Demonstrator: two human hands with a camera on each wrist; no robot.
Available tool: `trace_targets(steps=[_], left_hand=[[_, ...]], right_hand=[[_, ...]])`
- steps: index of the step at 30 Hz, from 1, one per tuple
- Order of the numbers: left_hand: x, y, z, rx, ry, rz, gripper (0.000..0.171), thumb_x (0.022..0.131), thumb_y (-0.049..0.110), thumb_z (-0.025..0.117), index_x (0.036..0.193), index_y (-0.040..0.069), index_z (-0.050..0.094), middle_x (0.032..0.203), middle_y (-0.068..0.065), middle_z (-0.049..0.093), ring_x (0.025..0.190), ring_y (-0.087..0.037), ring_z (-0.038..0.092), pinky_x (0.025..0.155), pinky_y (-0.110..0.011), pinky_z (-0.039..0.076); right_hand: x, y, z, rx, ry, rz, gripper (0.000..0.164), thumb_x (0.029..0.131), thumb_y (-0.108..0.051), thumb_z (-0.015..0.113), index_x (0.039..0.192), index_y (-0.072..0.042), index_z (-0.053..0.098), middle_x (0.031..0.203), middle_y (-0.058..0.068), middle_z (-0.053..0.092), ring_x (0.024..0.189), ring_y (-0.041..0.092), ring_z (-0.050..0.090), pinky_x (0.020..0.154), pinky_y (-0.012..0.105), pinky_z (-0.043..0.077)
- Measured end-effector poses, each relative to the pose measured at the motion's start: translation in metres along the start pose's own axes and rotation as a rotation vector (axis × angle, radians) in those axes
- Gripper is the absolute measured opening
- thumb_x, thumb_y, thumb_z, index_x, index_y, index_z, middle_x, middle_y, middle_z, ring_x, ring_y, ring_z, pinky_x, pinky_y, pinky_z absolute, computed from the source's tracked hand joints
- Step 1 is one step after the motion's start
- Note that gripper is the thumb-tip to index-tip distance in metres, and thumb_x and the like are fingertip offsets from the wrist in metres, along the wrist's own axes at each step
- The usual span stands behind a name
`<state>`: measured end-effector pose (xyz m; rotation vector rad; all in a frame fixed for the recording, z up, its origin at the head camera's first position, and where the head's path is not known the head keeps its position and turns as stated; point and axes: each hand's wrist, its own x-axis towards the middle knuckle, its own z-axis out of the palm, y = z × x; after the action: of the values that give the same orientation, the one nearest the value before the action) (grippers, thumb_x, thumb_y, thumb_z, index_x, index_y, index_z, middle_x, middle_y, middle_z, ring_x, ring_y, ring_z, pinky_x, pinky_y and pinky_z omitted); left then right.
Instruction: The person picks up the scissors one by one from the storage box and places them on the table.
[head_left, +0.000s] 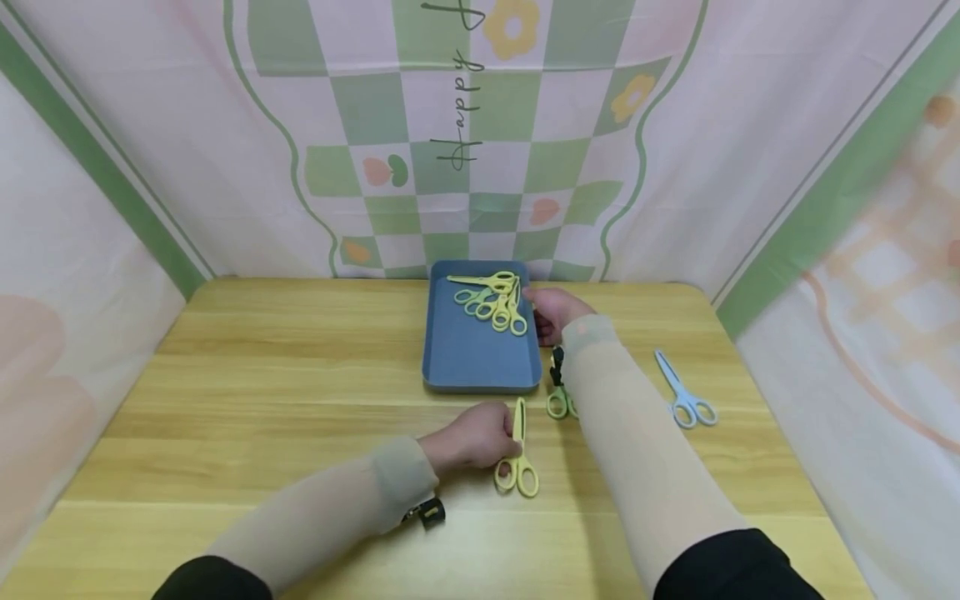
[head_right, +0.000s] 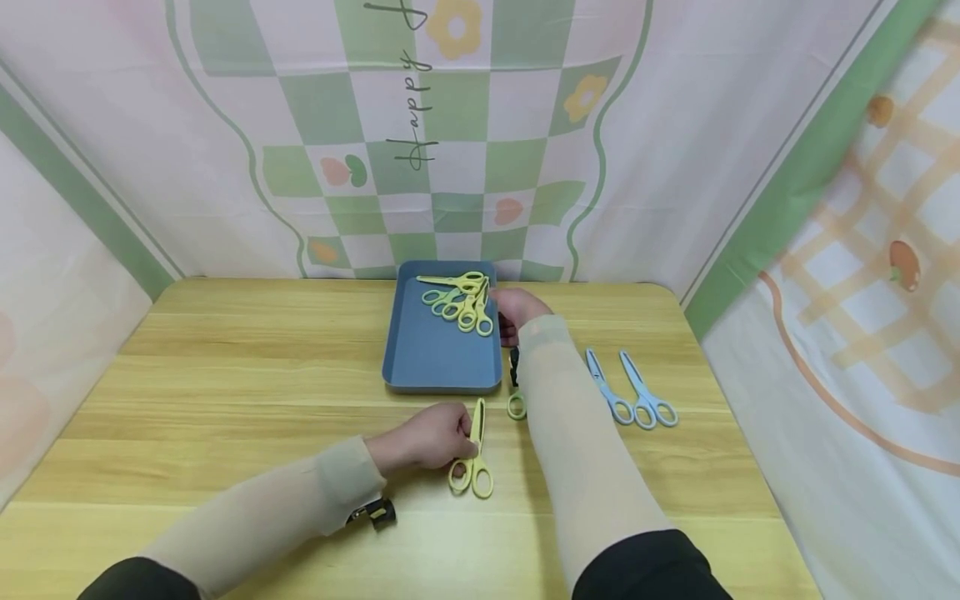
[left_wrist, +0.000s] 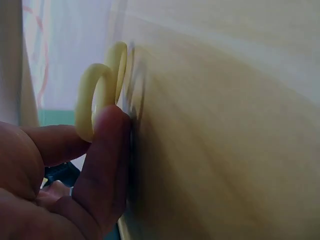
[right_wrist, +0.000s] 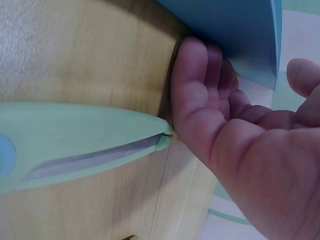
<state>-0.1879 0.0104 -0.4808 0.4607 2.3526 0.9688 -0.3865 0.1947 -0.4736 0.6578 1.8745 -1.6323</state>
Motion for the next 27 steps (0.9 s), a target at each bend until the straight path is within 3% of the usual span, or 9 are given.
trace_targets(steps=[4,9,14,19,22,25,27], left_hand=[[0.001,0.003,0.0,0.039,0.009,0.007,0.014,0.087,0.009,0.071,0.087,0.008,0.057,0.071,-0.003,0.061,0.055,-0.015,0.057,0.053,-0.028,0.047],[0.002,0.005,0.001,0.121,0.054,0.011,0.026,0.085,0.011,0.074,0.099,0.002,0.054,0.077,-0.003,0.055,0.062,-0.016,0.055,0.056,-0.028,0.047],[0.003,0.008,0.005,0.177,0.055,0.002,0.054,0.087,0.013,0.074,0.127,-0.009,0.046,0.075,-0.004,0.057,0.059,-0.016,0.056,0.055,-0.027,0.049],[0.004,0.012,0.007,0.261,0.073,0.019,0.075,0.088,0.017,0.075,0.145,-0.008,0.033,0.094,-0.012,0.066,0.067,-0.015,0.058,0.062,-0.027,0.052],[0.004,0.014,0.007,0.337,0.089,0.052,0.075,0.089,0.02,0.075,0.146,-0.007,0.034,0.102,-0.016,0.068,0.073,-0.016,0.059,0.07,-0.029,0.054],[0.003,0.015,0.008,0.407,0.102,0.091,0.071,0.09,0.022,0.074,0.144,-0.008,0.039,0.093,-0.01,0.067,0.071,-0.015,0.058,0.074,-0.03,0.055],[0.002,0.015,0.008,0.443,0.109,0.113,0.057,0.091,0.023,0.073,0.135,-0.006,0.05,0.083,-0.004,0.064,0.068,-0.014,0.057,0.071,-0.03,0.054]], right_hand=[[0.003,0.0,0.0,-0.007,-0.003,0.004,0.048,0.103,-0.048,0.048,0.123,-0.005,0.057,0.114,0.014,0.064,0.098,0.029,0.061,0.083,0.043,0.053],[0.005,0.001,0.001,-0.007,0.005,0.005,0.048,0.102,-0.049,0.049,0.121,-0.005,0.058,0.112,0.014,0.065,0.095,0.029,0.061,0.082,0.043,0.053],[-0.001,0.001,0.002,-0.017,0.008,-0.003,0.046,0.103,-0.047,0.049,0.119,-0.004,0.058,0.108,0.014,0.064,0.094,0.028,0.06,0.08,0.042,0.053],[-0.018,0.001,0.005,-0.043,-0.007,-0.025,0.045,0.104,-0.046,0.047,0.119,-0.005,0.056,0.105,0.012,0.062,0.094,0.026,0.059,0.081,0.038,0.052],[-0.027,-0.001,0.007,-0.052,-0.003,-0.024,0.045,0.104,-0.047,0.046,0.12,-0.006,0.056,0.107,0.01,0.062,0.095,0.024,0.059,0.084,0.037,0.052],[-0.027,-0.001,0.008,-0.055,-0.003,-0.021,0.046,0.103,-0.047,0.047,0.123,-0.006,0.056,0.11,0.011,0.062,0.097,0.024,0.06,0.088,0.039,0.051],[-0.025,-0.001,0.008,-0.056,-0.003,-0.018,0.048,0.103,-0.048,0.048,0.126,-0.007,0.055,0.113,0.011,0.062,0.099,0.025,0.059,0.089,0.039,0.051]])
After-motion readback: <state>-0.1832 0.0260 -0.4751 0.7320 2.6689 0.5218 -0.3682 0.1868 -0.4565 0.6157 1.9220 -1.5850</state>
